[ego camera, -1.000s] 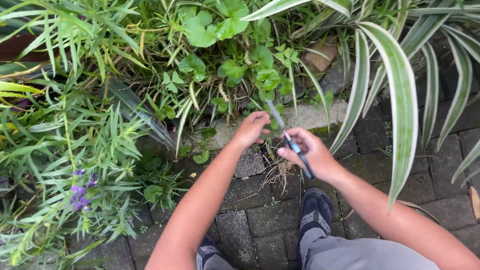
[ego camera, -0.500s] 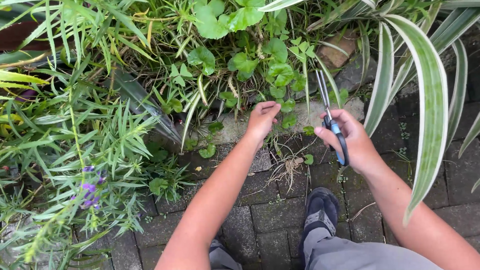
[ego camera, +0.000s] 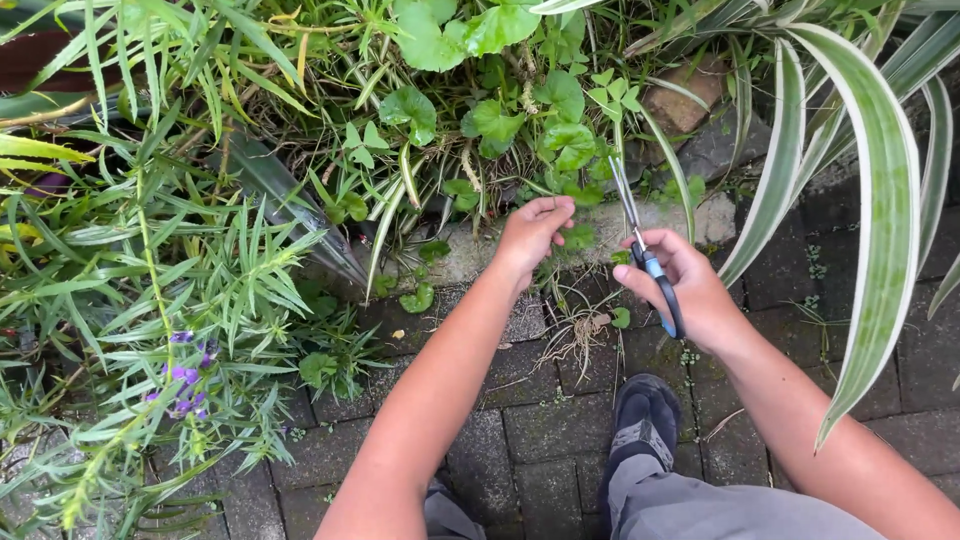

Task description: Pruning various plants and removing weeds in a garden bed using scissors.

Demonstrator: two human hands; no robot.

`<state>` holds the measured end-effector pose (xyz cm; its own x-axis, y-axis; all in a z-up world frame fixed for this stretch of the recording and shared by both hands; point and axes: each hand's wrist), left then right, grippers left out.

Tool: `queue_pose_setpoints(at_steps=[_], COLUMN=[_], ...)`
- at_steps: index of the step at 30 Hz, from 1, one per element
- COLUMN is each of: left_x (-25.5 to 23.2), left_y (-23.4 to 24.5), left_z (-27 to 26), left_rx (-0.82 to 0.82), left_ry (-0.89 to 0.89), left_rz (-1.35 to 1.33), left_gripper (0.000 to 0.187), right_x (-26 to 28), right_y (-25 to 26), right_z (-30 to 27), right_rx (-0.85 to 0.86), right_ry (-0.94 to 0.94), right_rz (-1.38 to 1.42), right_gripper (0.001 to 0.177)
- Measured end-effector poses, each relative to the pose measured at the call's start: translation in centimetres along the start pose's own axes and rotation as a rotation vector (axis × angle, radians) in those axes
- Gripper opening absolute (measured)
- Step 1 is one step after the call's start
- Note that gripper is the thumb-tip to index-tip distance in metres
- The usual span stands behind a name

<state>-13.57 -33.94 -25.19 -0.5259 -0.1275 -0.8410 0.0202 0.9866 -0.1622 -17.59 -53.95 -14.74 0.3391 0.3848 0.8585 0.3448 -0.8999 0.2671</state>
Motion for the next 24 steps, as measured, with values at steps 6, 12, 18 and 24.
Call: queue_pose_setpoints(at_steps=[6,12,18,24], left_x=[-1.8,-4.0,-3.1,-3.5], left_y=[2.5,6.5,9.1,7.0], left_z=[-0.7,-3.0,-4.7,-6.5], left_rx=[-0.101,-0.165,-0.043,0.230], left_ry=[0.024,-0.025,-0.223,-0.218], left_rz=[0.023,0.132,0.411,1.018], left_gripper=[0.036,0.045,0.038,0.038], right_x=[-0.9,-2.2,-3.5,-3.2], right_y=[1.0,1.7,1.5,1.1], right_z=[0.4,1.0,1.1,1.3], right_rx=[-0.049,-0.110,-0.096,-0.125], right_ry=[0.053,0.060,0.040,0.017], right_rz=[0.044,0.153,0.153,0.225], right_gripper=[0.044,0.044,0.041,0.042])
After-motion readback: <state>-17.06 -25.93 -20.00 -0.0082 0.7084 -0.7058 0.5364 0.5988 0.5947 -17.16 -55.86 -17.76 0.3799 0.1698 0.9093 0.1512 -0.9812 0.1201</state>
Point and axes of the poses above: each hand's wrist, its own z-axis towards the middle knuckle, its own y-axis out of the back of the hand, x = y × z, and after that the axes turned 3 degrees about -y, right-handed
